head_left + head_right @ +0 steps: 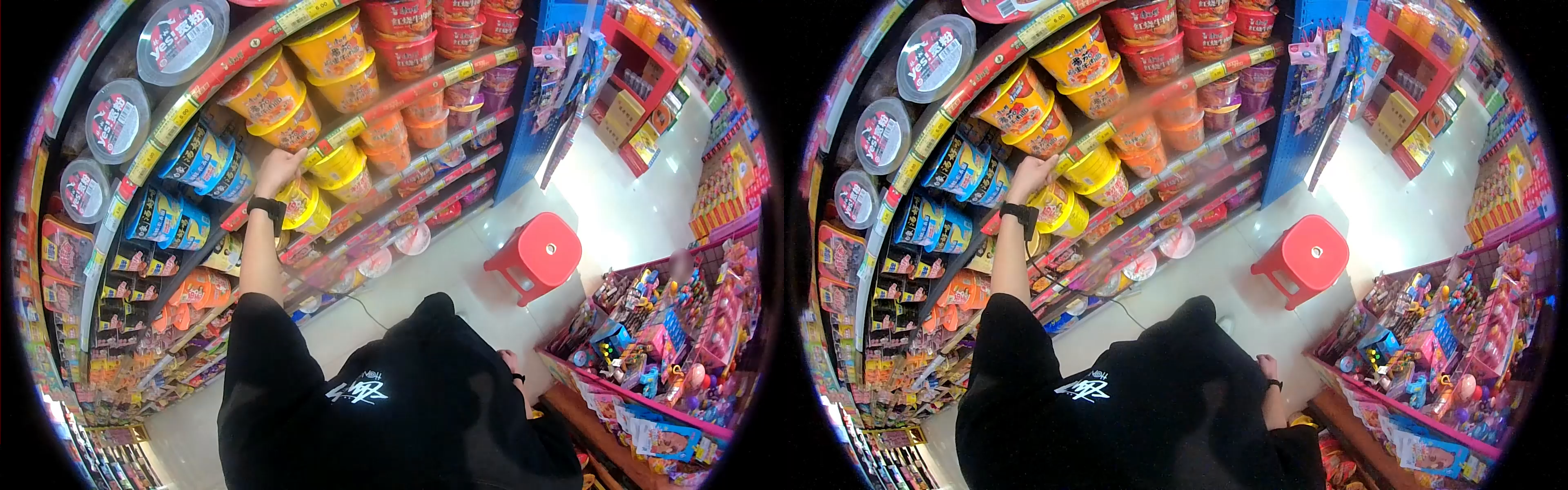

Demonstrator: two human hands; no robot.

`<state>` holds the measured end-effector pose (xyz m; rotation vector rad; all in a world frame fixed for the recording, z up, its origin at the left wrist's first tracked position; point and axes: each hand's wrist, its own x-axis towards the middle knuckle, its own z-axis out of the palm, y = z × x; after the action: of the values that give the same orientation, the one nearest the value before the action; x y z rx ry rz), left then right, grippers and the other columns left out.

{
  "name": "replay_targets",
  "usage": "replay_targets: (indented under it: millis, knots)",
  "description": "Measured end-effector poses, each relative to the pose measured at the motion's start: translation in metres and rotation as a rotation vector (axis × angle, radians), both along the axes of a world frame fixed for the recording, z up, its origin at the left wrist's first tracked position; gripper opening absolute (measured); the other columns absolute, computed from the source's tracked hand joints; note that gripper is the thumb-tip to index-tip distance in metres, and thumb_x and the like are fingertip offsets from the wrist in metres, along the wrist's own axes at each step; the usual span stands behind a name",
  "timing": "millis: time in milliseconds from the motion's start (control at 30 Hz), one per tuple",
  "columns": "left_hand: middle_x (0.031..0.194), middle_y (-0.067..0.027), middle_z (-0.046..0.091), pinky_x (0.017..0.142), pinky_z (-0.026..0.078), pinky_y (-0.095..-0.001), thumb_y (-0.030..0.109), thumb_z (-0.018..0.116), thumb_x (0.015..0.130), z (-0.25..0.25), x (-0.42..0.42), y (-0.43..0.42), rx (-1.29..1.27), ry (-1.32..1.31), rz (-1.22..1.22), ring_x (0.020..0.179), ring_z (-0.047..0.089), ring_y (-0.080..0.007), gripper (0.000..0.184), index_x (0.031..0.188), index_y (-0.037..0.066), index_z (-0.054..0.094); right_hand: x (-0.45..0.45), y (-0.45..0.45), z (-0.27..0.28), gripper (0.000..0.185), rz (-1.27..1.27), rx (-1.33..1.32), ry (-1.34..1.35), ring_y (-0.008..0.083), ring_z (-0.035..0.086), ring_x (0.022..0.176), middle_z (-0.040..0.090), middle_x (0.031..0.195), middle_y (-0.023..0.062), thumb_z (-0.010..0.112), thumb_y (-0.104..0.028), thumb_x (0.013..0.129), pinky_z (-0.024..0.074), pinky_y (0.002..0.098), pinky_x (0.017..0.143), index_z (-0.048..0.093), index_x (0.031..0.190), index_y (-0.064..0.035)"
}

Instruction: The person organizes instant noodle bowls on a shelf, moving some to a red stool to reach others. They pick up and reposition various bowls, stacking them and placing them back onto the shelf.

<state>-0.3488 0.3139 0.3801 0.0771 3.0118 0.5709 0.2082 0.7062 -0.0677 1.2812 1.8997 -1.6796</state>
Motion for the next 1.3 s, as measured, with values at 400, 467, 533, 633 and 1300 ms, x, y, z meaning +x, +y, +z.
replay_targets:
  millis: [400,467,533,633,1300]
  knots:
    - [0.042,-0.0052,0.05,0.043,0.038,-0.0313,0.047,0.061,0.087,-0.006,-0.011,-0.008,0.213,-0.065,-0.071,0.038,0.048,-0.0162,0.058,0.052,0.001,0.061,-0.005,0.001,-0.015,0.028,-0.052,-0.031,-0.03,0.0157,0.06,0.069,0.066,0.078,0.0093,0.061,-0.018,0.084,0.048,0.0292,0.066,0.065,0.099,0.0052]
    - [0.042,-0.0046,0.049,0.041,0.036,-0.0301,0.045,0.063,0.087,-0.005,-0.013,-0.01,0.274,-0.107,-0.07,0.037,0.047,-0.0155,0.056,0.052,0.001,0.06,-0.005,0.0,-0.012,0.028,-0.044,-0.027,-0.027,0.0159,0.06,0.069,0.066,0.078,0.0095,0.061,-0.017,0.084,0.048,0.0291,0.065,0.065,0.099,0.0055]
    - [0.043,-0.0042,0.049,0.039,0.034,-0.029,0.043,0.064,0.087,-0.002,-0.012,-0.009,0.309,-0.135,-0.058,0.037,0.046,-0.0146,0.055,0.052,0.001,0.058,-0.008,0.0,-0.008,0.028,-0.034,-0.021,-0.021,0.0164,0.06,0.069,0.066,0.078,0.0102,0.06,-0.017,0.084,0.0482,0.0294,0.065,0.065,0.099,0.0062]
    - [0.043,-0.004,0.049,0.038,0.032,-0.0281,0.041,0.066,0.087,0.001,-0.013,-0.006,0.322,-0.154,-0.031,0.036,0.045,-0.0133,0.053,0.052,0.002,0.057,-0.011,-0.001,-0.003,0.028,-0.038,-0.026,0.0,0.0172,0.061,0.069,0.067,0.078,0.0113,0.06,-0.017,0.084,0.0486,0.0298,0.065,0.064,0.099,0.0071]
    - [0.048,-0.0065,0.055,0.046,0.042,-0.0318,0.039,0.066,0.085,-0.003,-0.018,-0.005,0.275,-0.2,-0.004,0.043,0.053,-0.0176,0.049,0.055,0.002,0.06,-0.088,-0.002,0.005,0.025,0.111,-0.143,-0.138,0.0183,0.062,0.067,0.067,0.078,0.0111,0.058,-0.02,0.084,0.0496,0.0324,0.063,0.064,0.09,0.004]
